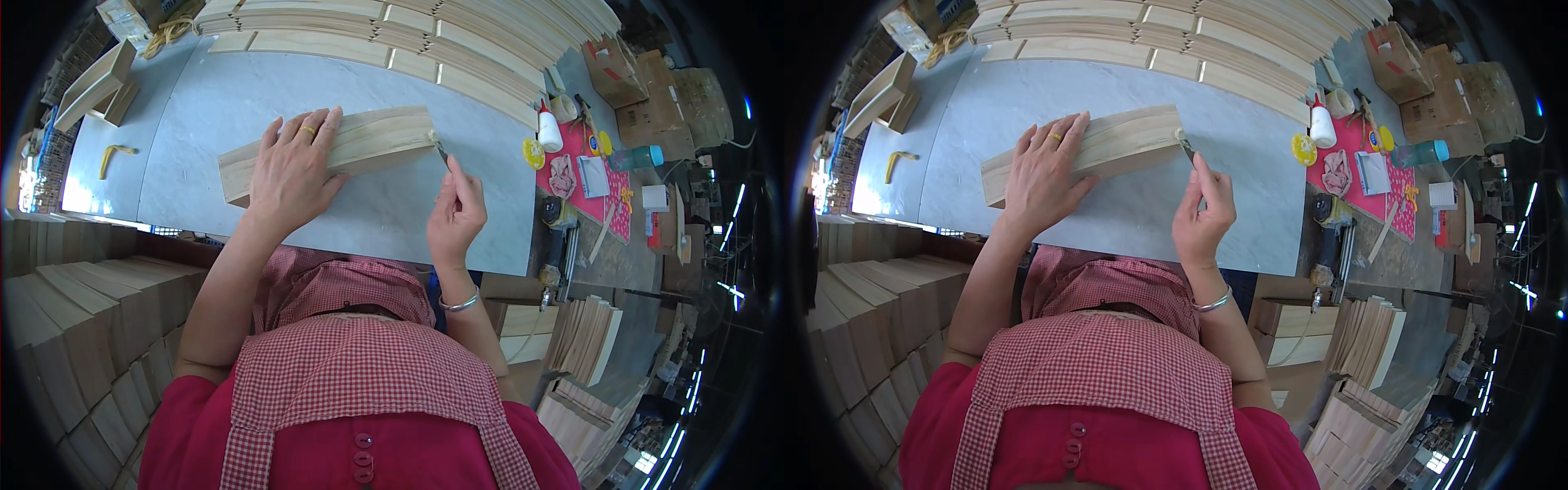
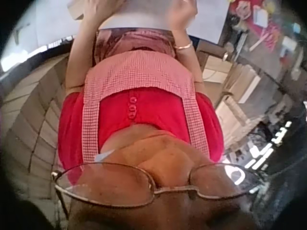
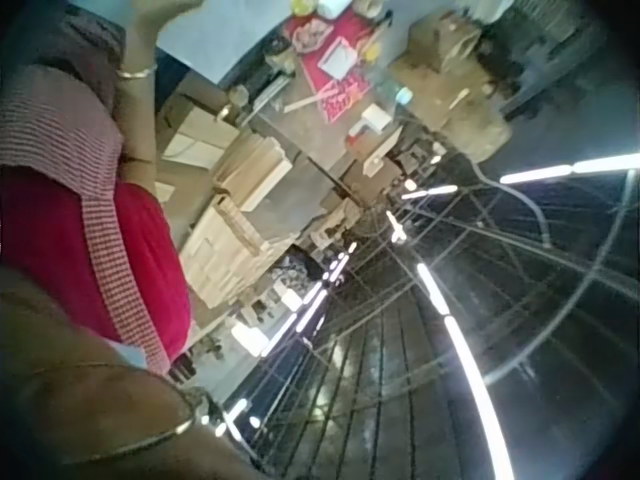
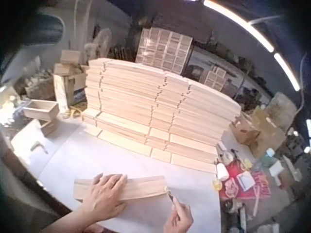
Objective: The person assembles small wooden boxes by hand. They align wooden pieces, apply glue to the joints, and use a nail gun to fasten the pieces together. The person repeatedly picks up wooden components, applies adhesive, and secures them with nails, stacking completed boxes aside.
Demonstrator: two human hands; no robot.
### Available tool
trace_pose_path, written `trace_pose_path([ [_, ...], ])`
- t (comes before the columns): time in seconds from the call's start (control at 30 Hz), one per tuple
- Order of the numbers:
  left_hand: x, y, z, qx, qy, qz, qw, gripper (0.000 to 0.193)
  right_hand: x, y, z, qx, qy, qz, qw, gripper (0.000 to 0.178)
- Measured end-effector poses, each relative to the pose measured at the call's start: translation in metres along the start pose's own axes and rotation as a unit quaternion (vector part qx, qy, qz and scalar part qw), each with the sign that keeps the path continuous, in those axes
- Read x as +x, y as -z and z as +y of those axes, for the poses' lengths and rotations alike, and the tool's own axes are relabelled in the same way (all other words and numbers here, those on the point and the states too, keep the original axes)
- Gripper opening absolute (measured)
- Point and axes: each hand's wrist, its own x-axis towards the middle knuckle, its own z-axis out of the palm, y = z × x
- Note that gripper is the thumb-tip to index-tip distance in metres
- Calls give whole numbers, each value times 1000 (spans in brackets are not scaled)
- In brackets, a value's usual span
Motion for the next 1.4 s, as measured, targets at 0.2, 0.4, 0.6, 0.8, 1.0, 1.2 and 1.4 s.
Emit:
trace_pose_path([
  [0.2, 0, 0, 1, 4, 6, -9, 1000, 86, -16, -12, -26, 37, 22, -50, 998, 31],
  [0.4, 2, 2, 3, 0, 6, -9, 1000, 86, -6, -5, -9, 49, -58, 1, 997, 28],
  [0.6, 4, 3, 5, -5, 0, -12, 1000, 87, 7, 5, -27, 146, -50, -98, 983, 24],
  [0.8, 11, 8, 15, 15, 6, -35, 999, 89, 147, 95, 103, -51, 11, 123, 991, 19],
  [1.0, 15, 7, 18, 17, 18, -50, 998, 92, 278, 185, 260, -300, 38, 135, 943, 14],
  [1.2, 16, 4, 19, 31, 35, -68, 997, 92, 320, 184, 344, -402, 44, 12, 914, 19],
  [1.4, 16, 0, 20, 45, 45, -79, 995, 91, 294, 178, 268, -398, -31, 43, 916, 28],
])
